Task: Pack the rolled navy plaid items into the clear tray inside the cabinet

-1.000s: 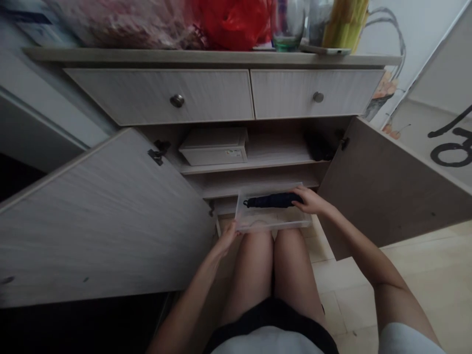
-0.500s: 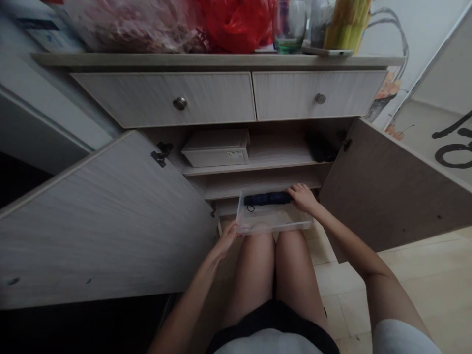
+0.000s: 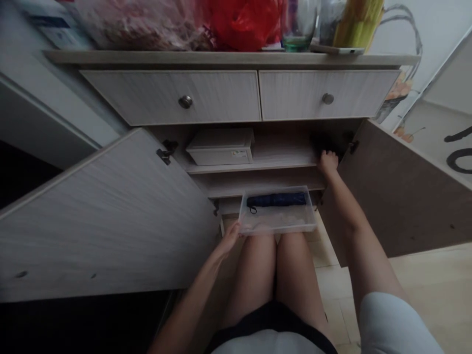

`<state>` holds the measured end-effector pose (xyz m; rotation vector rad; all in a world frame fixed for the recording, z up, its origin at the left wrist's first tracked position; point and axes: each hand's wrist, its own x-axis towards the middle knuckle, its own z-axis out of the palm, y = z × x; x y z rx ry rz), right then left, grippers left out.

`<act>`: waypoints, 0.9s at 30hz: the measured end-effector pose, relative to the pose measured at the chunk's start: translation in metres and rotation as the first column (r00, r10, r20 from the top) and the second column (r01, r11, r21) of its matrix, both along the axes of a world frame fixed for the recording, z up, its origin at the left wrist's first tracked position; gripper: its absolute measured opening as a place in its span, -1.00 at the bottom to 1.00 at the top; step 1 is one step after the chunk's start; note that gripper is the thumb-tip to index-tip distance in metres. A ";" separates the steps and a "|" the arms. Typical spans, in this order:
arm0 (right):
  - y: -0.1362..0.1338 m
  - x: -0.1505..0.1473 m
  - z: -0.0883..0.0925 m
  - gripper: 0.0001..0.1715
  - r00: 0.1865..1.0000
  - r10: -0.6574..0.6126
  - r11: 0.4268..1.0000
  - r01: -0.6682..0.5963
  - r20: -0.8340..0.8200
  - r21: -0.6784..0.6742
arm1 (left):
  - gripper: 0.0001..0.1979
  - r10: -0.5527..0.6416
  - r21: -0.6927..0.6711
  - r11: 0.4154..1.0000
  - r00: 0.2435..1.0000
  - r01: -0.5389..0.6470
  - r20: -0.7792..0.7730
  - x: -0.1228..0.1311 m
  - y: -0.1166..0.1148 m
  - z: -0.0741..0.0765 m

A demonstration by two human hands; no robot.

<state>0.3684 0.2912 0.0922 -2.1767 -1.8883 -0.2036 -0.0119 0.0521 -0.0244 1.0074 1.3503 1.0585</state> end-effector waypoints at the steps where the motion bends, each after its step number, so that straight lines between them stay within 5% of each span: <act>1: 0.004 0.000 -0.001 -0.49 1.000 -0.016 1.000 0.016 0.011 -0.022 | -0.43 0.000 0.001 1.000 1.000 0.000 -0.006 0.000 0.000 0.000; 9: 0.011 -0.020 -0.004 -0.52 0.996 -0.004 1.000 0.003 0.088 0.020 | -0.37 0.000 0.018 1.000 1.000 0.000 0.000 -0.003 -0.001 -0.001; 19: 0.003 -0.019 -0.004 -0.46 0.971 -0.101 0.995 0.102 -0.216 -0.007 | -0.35 0.009 0.008 1.000 1.000 -0.009 -0.002 -0.002 -0.001 -0.002; 23: -0.007 -0.014 0.001 -0.46 0.851 -0.004 0.979 0.110 -0.524 0.171 | -0.39 0.009 -0.006 1.000 1.000 -0.009 -0.001 -0.001 0.000 -0.001; 27: -0.035 -0.003 0.000 -0.42 0.596 0.213 0.972 -0.051 -0.774 0.228 | -0.45 0.018 -0.022 1.000 1.000 -0.019 -0.019 -0.001 0.001 -0.003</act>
